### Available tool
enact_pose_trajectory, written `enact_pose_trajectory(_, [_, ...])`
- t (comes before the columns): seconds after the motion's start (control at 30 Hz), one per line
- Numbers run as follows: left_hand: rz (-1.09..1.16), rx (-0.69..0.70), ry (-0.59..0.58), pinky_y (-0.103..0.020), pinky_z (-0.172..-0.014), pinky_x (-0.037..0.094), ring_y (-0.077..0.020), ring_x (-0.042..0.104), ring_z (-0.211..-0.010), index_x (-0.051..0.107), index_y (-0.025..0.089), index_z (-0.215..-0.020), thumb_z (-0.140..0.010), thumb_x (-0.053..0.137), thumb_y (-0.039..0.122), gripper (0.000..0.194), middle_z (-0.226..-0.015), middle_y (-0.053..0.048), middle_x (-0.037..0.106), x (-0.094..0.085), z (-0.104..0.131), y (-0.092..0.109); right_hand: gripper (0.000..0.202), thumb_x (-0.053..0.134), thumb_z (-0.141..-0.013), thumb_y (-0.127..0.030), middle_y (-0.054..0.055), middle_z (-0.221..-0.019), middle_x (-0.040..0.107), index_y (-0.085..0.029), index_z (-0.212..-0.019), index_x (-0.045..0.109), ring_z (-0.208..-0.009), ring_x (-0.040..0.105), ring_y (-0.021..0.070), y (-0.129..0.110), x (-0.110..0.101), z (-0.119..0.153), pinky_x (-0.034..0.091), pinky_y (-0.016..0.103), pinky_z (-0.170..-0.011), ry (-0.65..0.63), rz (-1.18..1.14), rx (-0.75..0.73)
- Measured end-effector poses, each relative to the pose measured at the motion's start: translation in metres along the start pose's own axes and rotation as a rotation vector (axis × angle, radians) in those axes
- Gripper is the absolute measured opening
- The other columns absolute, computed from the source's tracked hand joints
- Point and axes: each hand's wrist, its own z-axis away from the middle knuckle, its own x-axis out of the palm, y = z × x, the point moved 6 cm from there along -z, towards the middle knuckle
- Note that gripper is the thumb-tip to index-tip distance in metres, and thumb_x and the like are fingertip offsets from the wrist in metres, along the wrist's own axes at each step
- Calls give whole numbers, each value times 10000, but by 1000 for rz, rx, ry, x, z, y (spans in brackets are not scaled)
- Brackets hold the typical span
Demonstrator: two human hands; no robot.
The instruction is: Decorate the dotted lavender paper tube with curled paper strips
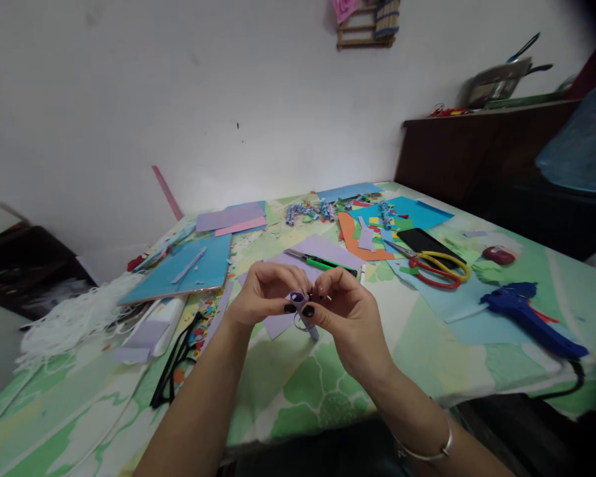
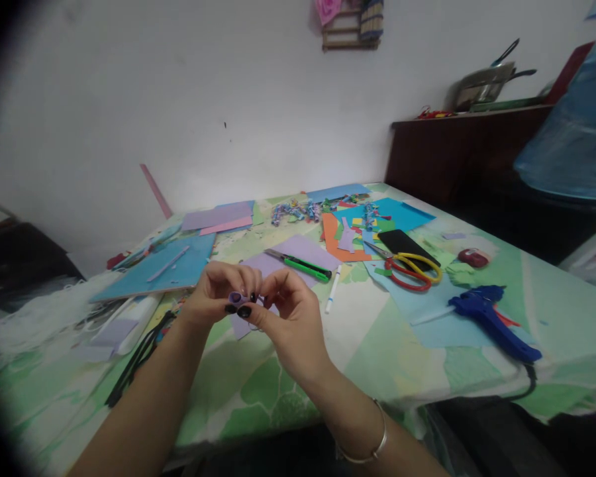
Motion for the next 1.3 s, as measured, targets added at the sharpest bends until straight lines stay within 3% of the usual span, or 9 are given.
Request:
enact_pose_trajectory(0.17, [-13,13,52,-331,-659,452,-174,585,-697,694,160,-748,-658,754,214,121,-664,-48,618,-5,0,-2,94,628,-791,-128,-1,-778,537,-206,-840,610,-734,500,126,-21,-6,12,426,285,-666,81,370,-316])
enact_pose_trajectory(0.33, [1,11,44,-342,-685,444,-173,582,-711,681,158,-755,-670,735,198,107,-700,-51,623,-6,1,-4,287,563,-794,-42,32,-814,558,-238,-981,659,-767,536,162,-38,3,27,454,331,-665,91,746,-633])
enact_pose_trajectory(0.53, [-19,8,71,-343,-702,450,-177,582,-723,679,163,-747,-659,747,238,134,-694,-55,621,-7,1,-4,402,576,-776,-27,27,-789,562,-284,-1078,637,-713,522,162,-39,12,36,438,336,-625,116,928,-784])
enact_pose_trajectory(0.83, [-23,2,81,-349,-720,468,-170,590,-717,701,177,-734,-641,762,202,114,-693,-50,632,-8,0,-4,410,618,-744,-18,26,-737,559,-276,-1060,664,-659,502,150,-36,18,38,429,316,-570,237,883,-770])
enact_pose_trajectory(1.3, [-59,33,137,-364,-713,481,-144,595,-614,757,232,-686,-610,802,190,97,-645,-43,688,-12,0,-1,192,648,-723,-79,-6,-639,551,-236,-796,733,-577,482,110,-27,7,22,417,268,-503,233,482,-365])
